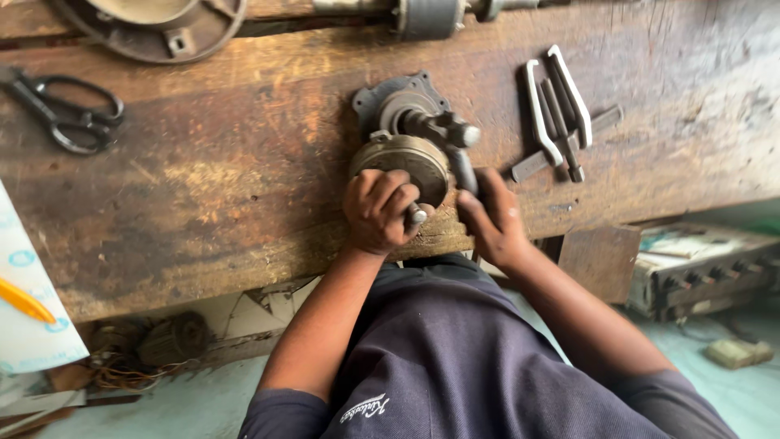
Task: The person disassembles an electric motor at a wooden workbench. They carry the motor housing and rotor across the workshop, pick a punch from a tool shelf, and use a hammer and punch by hand to drive a bearing out of the motor end bell, then set the separated parts on the bench.
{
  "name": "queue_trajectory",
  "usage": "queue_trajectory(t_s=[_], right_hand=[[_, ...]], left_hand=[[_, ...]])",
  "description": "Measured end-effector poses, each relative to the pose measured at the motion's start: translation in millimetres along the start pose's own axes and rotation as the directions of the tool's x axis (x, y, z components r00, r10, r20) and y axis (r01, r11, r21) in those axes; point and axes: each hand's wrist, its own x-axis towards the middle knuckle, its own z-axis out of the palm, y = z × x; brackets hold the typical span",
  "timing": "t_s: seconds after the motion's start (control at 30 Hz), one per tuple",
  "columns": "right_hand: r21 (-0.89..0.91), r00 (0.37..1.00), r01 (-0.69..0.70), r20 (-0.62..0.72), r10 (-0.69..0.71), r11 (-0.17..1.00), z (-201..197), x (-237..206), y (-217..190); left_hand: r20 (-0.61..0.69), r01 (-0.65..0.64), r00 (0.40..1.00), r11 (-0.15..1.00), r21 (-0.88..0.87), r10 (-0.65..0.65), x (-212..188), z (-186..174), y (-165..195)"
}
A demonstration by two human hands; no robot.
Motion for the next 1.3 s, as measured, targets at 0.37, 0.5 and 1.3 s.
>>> queue_trajectory(t_s=[0.37,0.5,1.3], right_hand=[[-0.804,0.942,0.315,0.329,-0.065,0.505,-70.1,-48.4,-126.0],[-0.861,0.953,0.287,0.3,-0.036,0.419,-65.0,-51.8,-137.8],[-0.797,0.929,0.356,0.244,-0.279,0.488,-66.4,-46.5,-96.3]], left_hand=[[-0.088,-0.036,0.996,0.997,-0.067,0.03,2.6,-4.9,-5.1],[-0.111,-0.026,0.994,0.999,-0.035,0.022,-2.6,-1.7,-6.1],[-0.072,0.084,0.993,0.992,-0.098,-0.091,5.3,-2.4,-3.6]])
